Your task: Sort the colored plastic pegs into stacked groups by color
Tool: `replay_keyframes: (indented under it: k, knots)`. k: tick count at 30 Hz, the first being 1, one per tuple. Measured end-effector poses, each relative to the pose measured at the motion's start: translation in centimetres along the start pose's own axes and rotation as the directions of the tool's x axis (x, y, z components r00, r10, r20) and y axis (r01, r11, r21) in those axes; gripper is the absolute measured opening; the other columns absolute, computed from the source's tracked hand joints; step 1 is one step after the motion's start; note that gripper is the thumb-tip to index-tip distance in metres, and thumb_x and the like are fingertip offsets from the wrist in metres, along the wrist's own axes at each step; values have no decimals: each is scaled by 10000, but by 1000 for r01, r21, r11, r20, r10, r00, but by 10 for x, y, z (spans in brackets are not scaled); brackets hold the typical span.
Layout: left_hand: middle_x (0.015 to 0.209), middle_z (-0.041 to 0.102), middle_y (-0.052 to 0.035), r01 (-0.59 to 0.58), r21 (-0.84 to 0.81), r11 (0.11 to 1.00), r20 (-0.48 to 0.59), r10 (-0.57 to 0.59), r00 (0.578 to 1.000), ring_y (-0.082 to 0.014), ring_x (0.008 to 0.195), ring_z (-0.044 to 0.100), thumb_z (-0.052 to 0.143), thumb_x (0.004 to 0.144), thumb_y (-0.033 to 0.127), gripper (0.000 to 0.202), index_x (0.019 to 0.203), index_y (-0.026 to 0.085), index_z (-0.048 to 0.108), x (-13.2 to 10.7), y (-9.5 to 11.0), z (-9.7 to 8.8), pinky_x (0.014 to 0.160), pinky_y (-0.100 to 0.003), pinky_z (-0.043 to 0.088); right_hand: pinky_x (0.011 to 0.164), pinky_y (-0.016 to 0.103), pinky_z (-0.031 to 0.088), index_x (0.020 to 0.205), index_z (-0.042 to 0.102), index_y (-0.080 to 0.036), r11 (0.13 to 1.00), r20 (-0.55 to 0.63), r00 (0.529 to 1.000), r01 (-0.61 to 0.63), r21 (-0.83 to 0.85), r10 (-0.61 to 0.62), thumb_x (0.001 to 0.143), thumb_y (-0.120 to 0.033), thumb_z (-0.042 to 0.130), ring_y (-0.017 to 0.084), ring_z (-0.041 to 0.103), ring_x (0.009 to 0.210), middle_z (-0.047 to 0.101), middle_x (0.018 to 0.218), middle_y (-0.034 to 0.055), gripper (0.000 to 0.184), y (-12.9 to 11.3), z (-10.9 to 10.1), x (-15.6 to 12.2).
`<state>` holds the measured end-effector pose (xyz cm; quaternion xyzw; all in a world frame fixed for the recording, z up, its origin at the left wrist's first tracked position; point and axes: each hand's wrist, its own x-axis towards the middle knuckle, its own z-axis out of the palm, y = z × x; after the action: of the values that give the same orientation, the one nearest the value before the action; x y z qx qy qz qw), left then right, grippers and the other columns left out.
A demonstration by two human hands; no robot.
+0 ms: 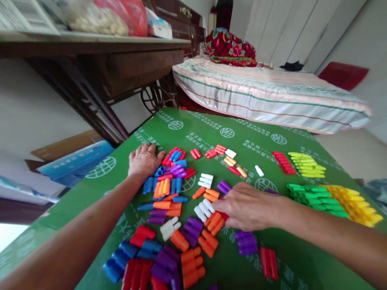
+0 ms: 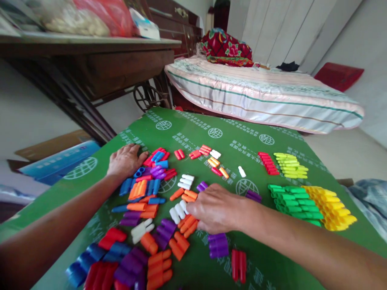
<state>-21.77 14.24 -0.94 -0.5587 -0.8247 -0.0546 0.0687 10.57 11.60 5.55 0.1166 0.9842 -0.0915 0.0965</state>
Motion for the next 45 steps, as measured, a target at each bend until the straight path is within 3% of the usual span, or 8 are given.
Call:
replay_keyframes:
  k: [8,12,15,17,21,25,36,45]
  knots:
    - [1390,452,-164,1,7,1000,4,-1,1000,-331,1288,374,271,855,482,576,1261,140,493,-1,1,0,1009,-501,322,494,268,226,854,640,-164,997,79,995,-57,-54,62,701,-165,608,127,472,505,613,596,30,156,0,8,7]
    - [1396,444,-165,-8,2,1000,12,8,1000,-327,1288,370,251,870,502,583,1260,139,486,-1,1,-3,1010,-502,318,506,259,235,881,627,-175,996,79,993,-79,-39,82,745,-270,631,134,511,527,613,610,13,166,4,-1,0]
    - [1399,438,-176,-12,-12,1000,20,12,1000,-330,1295,360,260,872,527,598,1267,131,473,0,2,-5,1015,-508,310,508,241,239,953,614,-220,972,47,971,-235,-10,235,751,-385,652,139,546,573,621,651,-9,263,28,-18,-16]
    - [1396,438,-184,-7,-21,1000,23,7,1000,-340,1299,351,274,867,539,611,1269,122,467,1,1,-6,1016,-519,306,510,233,260,1008,610,-253,907,22,906,-422,-8,422,767,-425,630,147,563,601,625,666,-18,296,59,-28,-33]
    - [1390,442,-180,-3,-24,1000,27,4,1000,-355,1291,357,251,869,533,615,1266,116,467,4,0,-6,1013,-528,313,597,252,364,1105,614,-261,633,31,634,-767,-101,773,711,-422,678,200,613,756,669,778,12,430,142,-32,-82]
    - [1394,436,-170,5,-7,1000,35,-4,999,-347,1290,359,239,865,542,620,1271,128,458,6,-1,-5,1019,-522,313,667,276,428,1177,611,-201,540,56,537,-837,-89,841,688,-375,700,240,626,850,687,917,70,526,206,-12,-120]
    - [1402,431,-162,2,23,1000,32,-2,999,-346,1284,368,217,866,553,639,1286,129,446,6,-2,-4,1019,-518,319,757,272,466,1229,590,-201,538,129,535,-843,13,835,659,-388,725,228,628,917,671,1084,85,615,241,12,-119]
    - [1389,444,-164,5,18,1000,35,-6,999,-342,1283,370,216,865,554,640,1279,132,458,5,-1,-5,1019,-515,318,646,244,458,1274,549,-146,529,185,529,-847,50,828,658,-362,723,194,641,768,695,902,66,676,239,12,-113]
